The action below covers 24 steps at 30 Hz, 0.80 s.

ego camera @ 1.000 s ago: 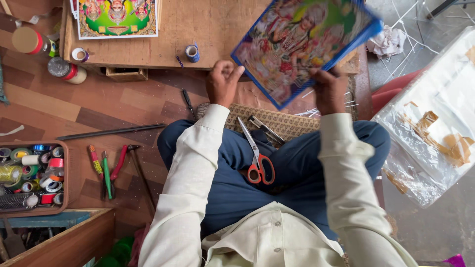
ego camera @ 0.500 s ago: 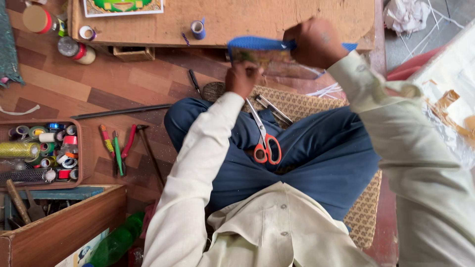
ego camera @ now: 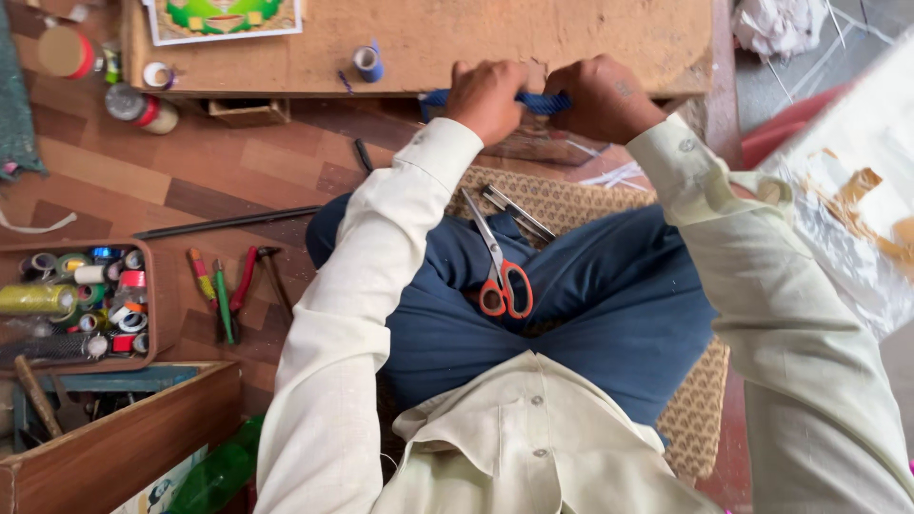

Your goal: The person sits on the floor and applies blue patterned tape to the edges of a printed image mounted on cardboard. They smooth the tape, trim excess with scissors, and then place the finished framed print on a stack. The person repeats the process with a second print.

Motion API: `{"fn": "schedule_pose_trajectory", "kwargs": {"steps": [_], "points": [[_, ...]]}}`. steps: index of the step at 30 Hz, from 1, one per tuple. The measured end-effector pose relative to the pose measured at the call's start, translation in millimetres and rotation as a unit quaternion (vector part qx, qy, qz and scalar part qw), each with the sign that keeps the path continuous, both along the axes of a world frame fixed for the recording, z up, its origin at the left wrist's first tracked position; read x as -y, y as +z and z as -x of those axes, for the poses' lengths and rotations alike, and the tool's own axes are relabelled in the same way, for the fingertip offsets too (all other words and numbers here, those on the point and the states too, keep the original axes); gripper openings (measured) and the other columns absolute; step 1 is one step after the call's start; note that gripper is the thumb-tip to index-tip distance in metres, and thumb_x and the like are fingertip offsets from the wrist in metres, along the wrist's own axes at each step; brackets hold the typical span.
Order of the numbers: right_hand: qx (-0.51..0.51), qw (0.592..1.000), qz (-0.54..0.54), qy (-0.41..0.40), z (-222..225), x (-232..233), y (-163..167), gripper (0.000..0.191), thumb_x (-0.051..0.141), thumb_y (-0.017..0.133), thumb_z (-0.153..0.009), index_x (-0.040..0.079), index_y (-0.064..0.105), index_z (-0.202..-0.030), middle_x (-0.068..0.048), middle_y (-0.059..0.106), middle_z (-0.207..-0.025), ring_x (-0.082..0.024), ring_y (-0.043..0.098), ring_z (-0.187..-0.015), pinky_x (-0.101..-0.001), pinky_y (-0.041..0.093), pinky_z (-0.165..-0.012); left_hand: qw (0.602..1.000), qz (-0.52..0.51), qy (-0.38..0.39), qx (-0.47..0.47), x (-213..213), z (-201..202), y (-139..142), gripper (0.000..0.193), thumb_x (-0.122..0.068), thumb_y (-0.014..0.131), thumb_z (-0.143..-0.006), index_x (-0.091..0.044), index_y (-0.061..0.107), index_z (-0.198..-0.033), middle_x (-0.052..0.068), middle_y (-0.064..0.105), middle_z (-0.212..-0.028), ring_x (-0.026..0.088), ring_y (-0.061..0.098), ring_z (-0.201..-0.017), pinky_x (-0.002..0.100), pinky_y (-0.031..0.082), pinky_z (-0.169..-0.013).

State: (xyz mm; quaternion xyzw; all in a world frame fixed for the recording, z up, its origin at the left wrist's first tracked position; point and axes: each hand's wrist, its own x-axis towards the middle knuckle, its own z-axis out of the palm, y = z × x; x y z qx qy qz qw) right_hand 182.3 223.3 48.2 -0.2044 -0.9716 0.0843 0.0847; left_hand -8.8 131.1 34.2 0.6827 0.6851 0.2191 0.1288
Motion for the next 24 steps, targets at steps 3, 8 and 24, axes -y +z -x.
{"fn": "schedule_pose_trajectory", "kwargs": {"steps": [3,8,24], "points": [[-0.044,0.987,0.145,-0.056,-47.8,-4.3,1.2,0.048,0.036,0.093,-0.075,0.005,0.075,-0.107,-0.014,0.075,-0.096,-0.029,0.073,-0.083,-0.0403,0.058,-0.073,0.998,-0.035,0.001,0.055,1.0,-1.7,-10.3,0.02,-0.02,0.09,-0.071,-0.01,0.077,-0.082,0.012,0.076,-0.083,0.032,0.071,-0.083,0.052,0.044,-0.086],[-0.225,0.864,0.426,-0.149,-108.6,9.0,-10.3,0.046,0.024,0.09,-0.084,-0.001,0.071,-0.118,-0.012,0.075,-0.105,-0.017,0.073,-0.092,-0.0307,0.061,-0.083,0.993,-0.073,0.007,0.096,-6.2,2.4,-19.2,0.023,-0.022,0.094,-0.068,-0.009,0.075,-0.072,0.012,0.075,-0.074,0.03,0.072,-0.071,0.047,0.054,-0.076],[-0.483,0.619,0.54,-0.303,-85.7,31.6,-44.2,0.016,0.007,0.078,-0.095,-0.002,0.072,-0.084,-0.005,0.066,-0.076,-0.012,0.056,-0.063,-0.0256,0.048,-0.062,0.996,0.005,0.047,0.073,-22.7,0.5,-32.0,0.029,-0.03,0.09,-0.077,-0.01,0.074,-0.064,0.012,0.076,-0.076,0.025,0.075,-0.071,0.042,0.058,-0.073]]}}
